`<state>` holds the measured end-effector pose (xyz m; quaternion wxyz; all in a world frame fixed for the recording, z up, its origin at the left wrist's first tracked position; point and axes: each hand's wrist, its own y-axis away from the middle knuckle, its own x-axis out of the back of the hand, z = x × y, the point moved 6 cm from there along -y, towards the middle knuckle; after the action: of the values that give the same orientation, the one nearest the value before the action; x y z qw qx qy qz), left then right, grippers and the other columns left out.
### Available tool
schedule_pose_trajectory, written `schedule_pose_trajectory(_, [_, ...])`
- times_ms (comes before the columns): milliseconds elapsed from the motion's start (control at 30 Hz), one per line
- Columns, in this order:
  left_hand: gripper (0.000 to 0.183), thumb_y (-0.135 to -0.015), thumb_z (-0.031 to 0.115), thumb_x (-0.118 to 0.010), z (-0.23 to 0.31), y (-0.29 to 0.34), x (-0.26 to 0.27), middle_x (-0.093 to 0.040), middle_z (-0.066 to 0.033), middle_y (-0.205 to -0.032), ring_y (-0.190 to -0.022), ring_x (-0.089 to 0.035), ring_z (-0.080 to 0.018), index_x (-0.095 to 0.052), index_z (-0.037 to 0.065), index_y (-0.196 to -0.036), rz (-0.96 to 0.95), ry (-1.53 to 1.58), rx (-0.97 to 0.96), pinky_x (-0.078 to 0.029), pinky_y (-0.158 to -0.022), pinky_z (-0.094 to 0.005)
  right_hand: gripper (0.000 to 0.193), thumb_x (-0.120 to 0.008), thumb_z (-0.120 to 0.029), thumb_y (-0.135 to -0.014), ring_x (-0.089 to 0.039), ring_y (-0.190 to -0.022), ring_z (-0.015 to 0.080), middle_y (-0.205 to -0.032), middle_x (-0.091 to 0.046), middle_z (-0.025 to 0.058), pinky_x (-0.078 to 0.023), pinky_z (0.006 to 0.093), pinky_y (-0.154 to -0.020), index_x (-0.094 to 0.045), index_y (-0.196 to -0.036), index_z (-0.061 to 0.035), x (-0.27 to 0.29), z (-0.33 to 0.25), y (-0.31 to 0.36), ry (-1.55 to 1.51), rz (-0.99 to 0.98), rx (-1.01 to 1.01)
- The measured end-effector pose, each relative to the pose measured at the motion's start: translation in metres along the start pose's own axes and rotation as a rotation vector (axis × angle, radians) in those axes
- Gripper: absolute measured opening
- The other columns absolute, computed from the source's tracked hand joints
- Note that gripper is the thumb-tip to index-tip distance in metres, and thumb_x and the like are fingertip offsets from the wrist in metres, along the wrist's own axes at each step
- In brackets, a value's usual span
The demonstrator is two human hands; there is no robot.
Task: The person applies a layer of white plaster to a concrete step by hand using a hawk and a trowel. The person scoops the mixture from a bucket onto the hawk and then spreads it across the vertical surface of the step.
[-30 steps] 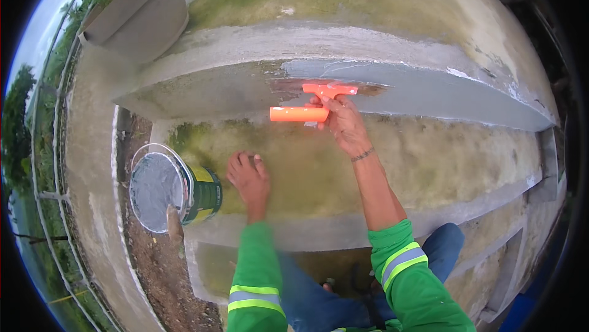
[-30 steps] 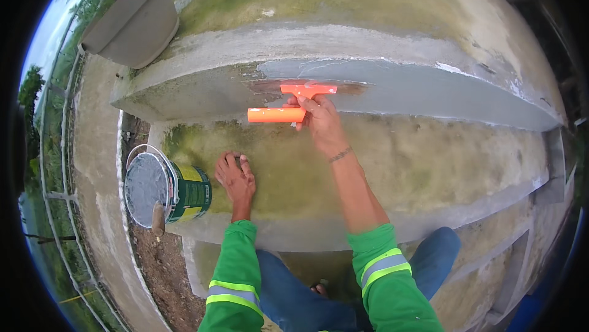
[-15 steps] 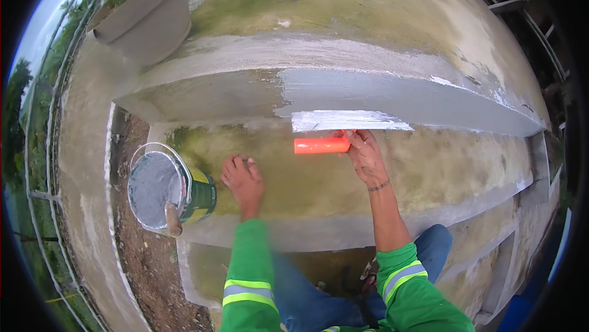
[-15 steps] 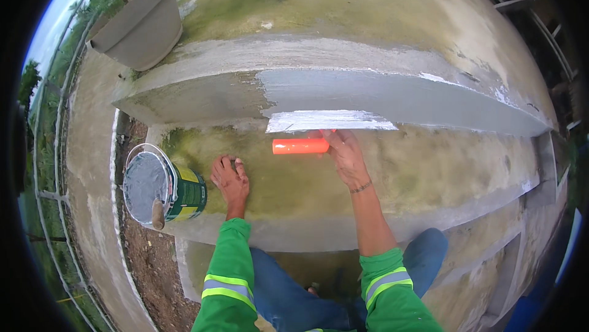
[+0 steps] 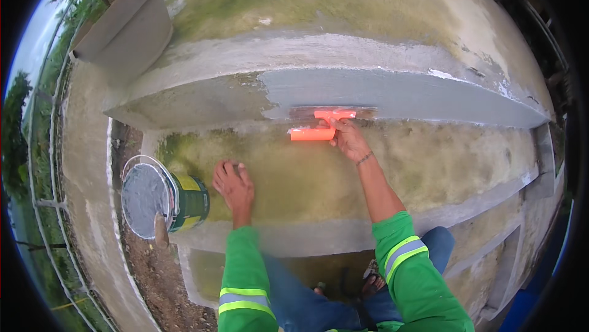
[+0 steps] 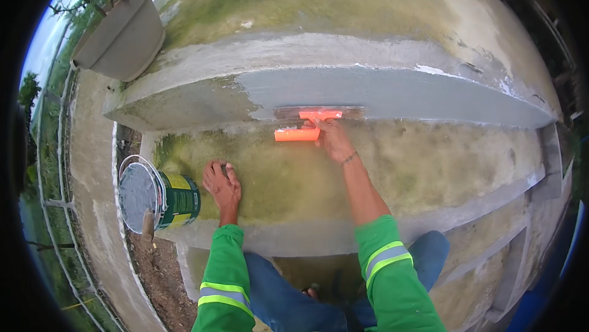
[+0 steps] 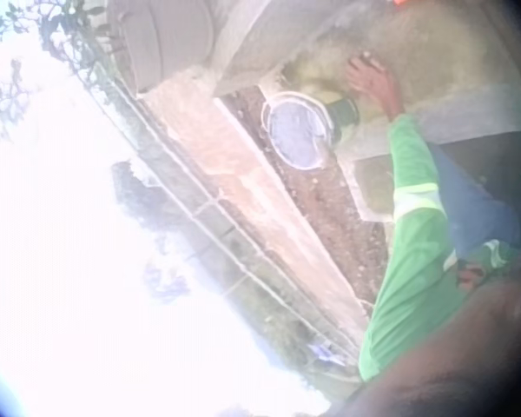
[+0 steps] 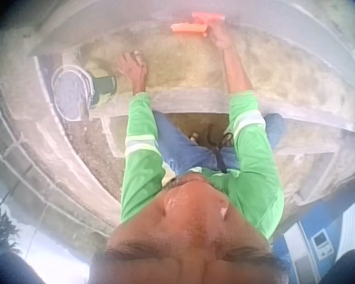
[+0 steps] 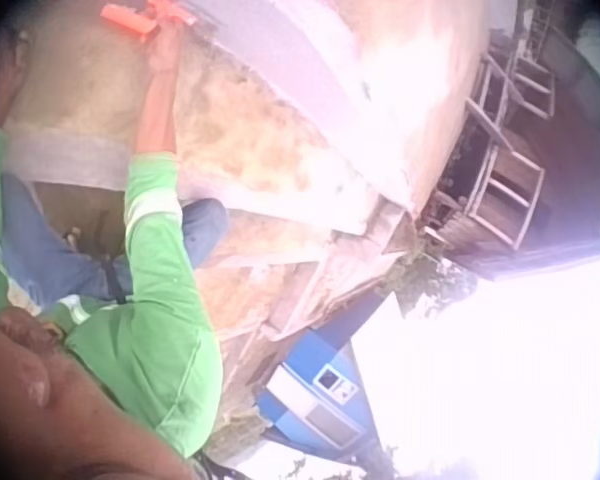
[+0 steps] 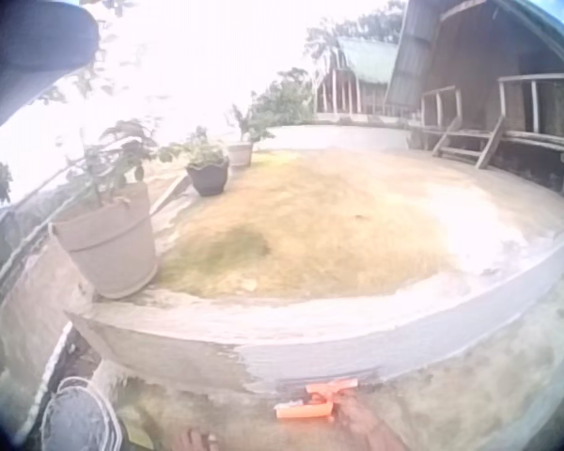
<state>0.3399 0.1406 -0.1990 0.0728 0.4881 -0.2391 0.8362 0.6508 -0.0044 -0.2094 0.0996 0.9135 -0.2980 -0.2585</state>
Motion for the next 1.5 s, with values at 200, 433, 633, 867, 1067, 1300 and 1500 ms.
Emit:
schedule_pose_trajectory(200, [0.029, -0.095, 0.025, -0.052, 0.001, 0.002, -0.004, -0.050, -0.0165, -0.129, -0.127, -0.041, -0.0349, -0.054, 0.005, -0.115, 0.031, -0.026, -0.022, -0.029, -0.105, -0.0505, 0.038, -0.064, -0.032, -0.096, -0.066, -0.105, 0.0150, -0.112, -0.068, 0.0102, -0.043, 0.0230, -0.055, -0.057, -0.115, 0.0002, -0.003, -0.008, 0.008, 0.014, 0.029, 0.079])
schedule_pose_trajectory(433, [0.023, -0.098, 0.028, -0.051, 0.004, 0.001, 0.001, -0.051, -0.0130, -0.125, -0.123, -0.044, -0.0342, -0.056, 0.010, -0.111, 0.074, -0.009, -0.040, -0.032, -0.102, -0.0499, 0.039, -0.064, -0.030, -0.096, -0.067, -0.093, 0.0120, -0.108, -0.069, 0.0109, -0.040, 0.0212, -0.050, -0.057, -0.118, 0.0021, -0.067, -0.135, 0.066, 0.058, -0.067, 0.259])
schedule_pose_trajectory(633, [0.024, -0.098, 0.030, -0.051, 0.003, 0.002, 0.000, -0.052, -0.0121, -0.122, -0.120, -0.046, -0.0336, -0.056, 0.010, -0.110, 0.051, 0.001, -0.042, -0.033, -0.100, -0.0496, 0.043, -0.066, -0.031, -0.095, -0.061, -0.079, 0.0101, -0.103, -0.070, 0.0137, -0.041, 0.0231, -0.053, -0.057, -0.115, 0.0055, -0.097, -0.206, 0.115, 0.121, -0.027, 0.438])
schedule_pose_trajectory(867, [0.022, -0.097, 0.028, -0.052, 0.010, 0.000, 0.000, -0.052, -0.0121, -0.123, -0.120, -0.046, -0.0336, -0.057, 0.010, -0.108, 0.068, -0.004, -0.049, -0.033, -0.100, -0.0493, 0.039, -0.065, -0.025, -0.095, -0.066, -0.098, 0.0164, -0.107, -0.069, 0.0125, -0.043, 0.0236, -0.056, -0.055, -0.122, 0.0015, 0.037, -0.070, 0.114, 0.073, 0.107, 0.205])
schedule_pose_trajectory(1067, [0.022, -0.096, 0.027, -0.053, 0.005, 0.000, -0.003, -0.052, -0.0131, -0.123, -0.121, -0.045, -0.0346, -0.058, 0.010, -0.109, 0.045, -0.016, -0.046, -0.033, -0.101, -0.0500, 0.036, -0.063, -0.026, -0.097, -0.063, -0.106, 0.0146, -0.117, -0.066, 0.0082, -0.044, 0.0244, -0.059, -0.056, -0.123, -0.0028, 0.082, -0.026, 0.069, 0.061, 0.102, 0.034])
schedule_pose_trajectory(1300, [0.020, -0.094, 0.022, -0.056, 0.006, -0.001, -0.003, -0.052, -0.0171, -0.122, -0.119, -0.046, -0.0372, -0.058, 0.008, -0.108, 0.087, -0.070, -0.070, -0.035, -0.100, -0.0496, 0.037, -0.063, -0.027, -0.097, -0.063, -0.109, 0.0147, -0.121, -0.066, 0.0050, -0.044, 0.0223, -0.055, -0.057, -0.123, -0.0028, 0.088, -0.029, 0.044, 0.047, 0.057, 0.029])
schedule_pose_trajectory(1500, [0.020, -0.095, 0.022, -0.055, 0.006, 0.000, 0.001, -0.052, -0.0180, -0.120, -0.117, -0.047, -0.0379, -0.057, 0.007, -0.108, 0.090, -0.078, -0.087, -0.035, -0.099, -0.0498, 0.032, -0.063, -0.028, -0.097, -0.065, -0.100, 0.0059, -0.115, -0.069, 0.0035, -0.039, 0.0171, -0.051, -0.063, -0.120, -0.0061, 0.083, -0.031, 0.043, 0.021, 0.041, 0.061])
